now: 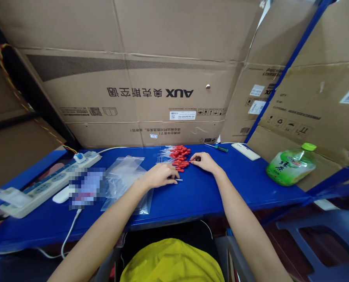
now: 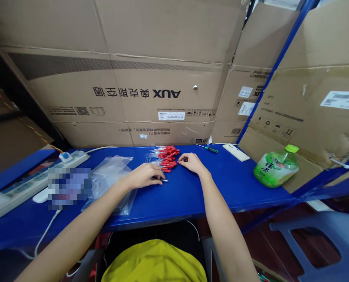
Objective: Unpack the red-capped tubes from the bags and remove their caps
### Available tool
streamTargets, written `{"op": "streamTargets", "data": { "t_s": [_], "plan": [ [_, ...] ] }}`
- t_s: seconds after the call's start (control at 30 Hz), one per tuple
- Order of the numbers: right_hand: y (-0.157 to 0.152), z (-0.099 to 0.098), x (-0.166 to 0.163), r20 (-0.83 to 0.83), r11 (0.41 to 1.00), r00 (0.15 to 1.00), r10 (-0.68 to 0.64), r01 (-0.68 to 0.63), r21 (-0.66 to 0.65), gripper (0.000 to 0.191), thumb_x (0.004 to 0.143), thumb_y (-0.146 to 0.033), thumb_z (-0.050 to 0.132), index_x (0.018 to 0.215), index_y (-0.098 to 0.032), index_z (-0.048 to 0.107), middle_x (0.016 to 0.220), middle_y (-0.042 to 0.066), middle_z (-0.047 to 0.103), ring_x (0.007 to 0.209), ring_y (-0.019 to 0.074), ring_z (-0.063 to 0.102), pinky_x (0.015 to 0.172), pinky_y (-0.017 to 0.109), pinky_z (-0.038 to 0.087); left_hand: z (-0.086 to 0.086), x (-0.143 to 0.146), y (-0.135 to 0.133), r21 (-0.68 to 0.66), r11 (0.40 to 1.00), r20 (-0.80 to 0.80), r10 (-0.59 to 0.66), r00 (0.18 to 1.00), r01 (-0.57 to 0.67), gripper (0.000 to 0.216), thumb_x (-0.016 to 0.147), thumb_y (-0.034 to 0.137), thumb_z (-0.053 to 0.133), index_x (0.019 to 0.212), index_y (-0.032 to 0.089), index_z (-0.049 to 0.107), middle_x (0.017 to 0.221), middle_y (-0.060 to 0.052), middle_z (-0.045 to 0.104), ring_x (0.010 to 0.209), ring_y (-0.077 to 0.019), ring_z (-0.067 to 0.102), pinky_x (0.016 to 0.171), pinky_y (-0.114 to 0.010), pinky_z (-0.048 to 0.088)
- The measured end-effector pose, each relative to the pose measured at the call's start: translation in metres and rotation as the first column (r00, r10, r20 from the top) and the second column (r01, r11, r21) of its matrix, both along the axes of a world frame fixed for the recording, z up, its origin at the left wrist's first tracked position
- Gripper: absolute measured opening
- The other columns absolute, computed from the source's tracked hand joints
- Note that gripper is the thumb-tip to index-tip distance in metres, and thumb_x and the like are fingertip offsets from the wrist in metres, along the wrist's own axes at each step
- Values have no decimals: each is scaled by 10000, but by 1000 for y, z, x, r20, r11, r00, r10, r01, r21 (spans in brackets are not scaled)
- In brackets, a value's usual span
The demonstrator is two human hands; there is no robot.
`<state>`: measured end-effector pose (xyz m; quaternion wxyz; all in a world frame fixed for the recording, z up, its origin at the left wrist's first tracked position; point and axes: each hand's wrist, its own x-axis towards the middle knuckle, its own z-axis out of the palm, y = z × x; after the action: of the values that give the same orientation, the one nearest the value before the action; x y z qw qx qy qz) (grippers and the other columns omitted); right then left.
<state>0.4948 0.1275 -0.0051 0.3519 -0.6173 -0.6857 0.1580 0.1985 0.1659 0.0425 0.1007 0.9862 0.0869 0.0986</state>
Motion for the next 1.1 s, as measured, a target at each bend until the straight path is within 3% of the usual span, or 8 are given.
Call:
{"op": "streamTargets", "data": {
  "t_s": [0.17,0.27,0.4,0.53,0.67,0.87,1.0,1.1],
  "plan": [
    [-4,1,-1,6,1000,1000,-3,3,-29,121,831,-230,727,905,-204,820,863,23,795,769,163,682,722,269,489,5,-4,4,-30,999,39,23,999,-22,260,1027,473,622,1065,281,792,1024,-41,798,977,-212,740,867,-295,527],
    [-5,2,-2,5,999,1000,-20,20,-39,114,808,-202,735,888,-200,815,856,22,793,773,164,682,725,268,489,8,-18,19,-5,989,150,149,977,-150,327,1087,413,490,1098,250,774,1106,-67,787,1035,-220,723,929,-324,521],
    [-5,4,-4,28,999,999,-27,28,-36,97,817,-211,733,878,-205,809,853,21,793,777,170,681,733,273,477,2,-42,47,-59,937,200,350,915,-345,272,1047,288,500,1132,251,756,1166,-76,764,1058,-224,709,938,-337,526],
    [-5,7,-5,58,999,997,-52,52,13,152,905,-235,657,899,-199,805,863,31,793,759,174,675,722,277,462,-10,-55,62,-130,949,102,301,948,-288,314,922,140,531,1117,243,754,1137,-69,748,971,-197,702,887,-314,529],
    [-4,7,-5,96,994,989,-109,106,36,170,912,-194,637,916,-203,807,883,38,798,760,181,675,717,276,453,-14,-55,61,-124,944,124,320,939,-305,421,836,93,571,1213,235,692,1176,-67,702,895,-180,678,870,-323,525],
    [-4,5,-5,101,994,989,-109,106,32,192,924,-186,617,927,-212,807,902,40,802,775,189,688,726,277,465,-8,-50,51,-104,954,127,292,948,-280,456,833,41,505,1192,263,677,1242,-48,669,1032,-200,672,902,-331,517],
    [-5,6,-5,95,996,991,-91,89,30,188,940,-222,620,910,-217,805,940,48,807,790,195,688,743,290,469,-8,-46,50,-38,967,161,256,953,-254,329,944,145,534,1211,254,693,1271,-73,683,1179,-234,631,1010,-371,490],
    [-4,7,-6,132,995,987,-89,81,66,183,948,-241,624,885,-217,794,941,54,798,802,202,665,776,310,454,-8,-44,52,8,964,156,260,953,-265,211,1006,240,557,1133,248,726,1194,-73,722,1131,-237,628,996,-371,478]
  ]
}}
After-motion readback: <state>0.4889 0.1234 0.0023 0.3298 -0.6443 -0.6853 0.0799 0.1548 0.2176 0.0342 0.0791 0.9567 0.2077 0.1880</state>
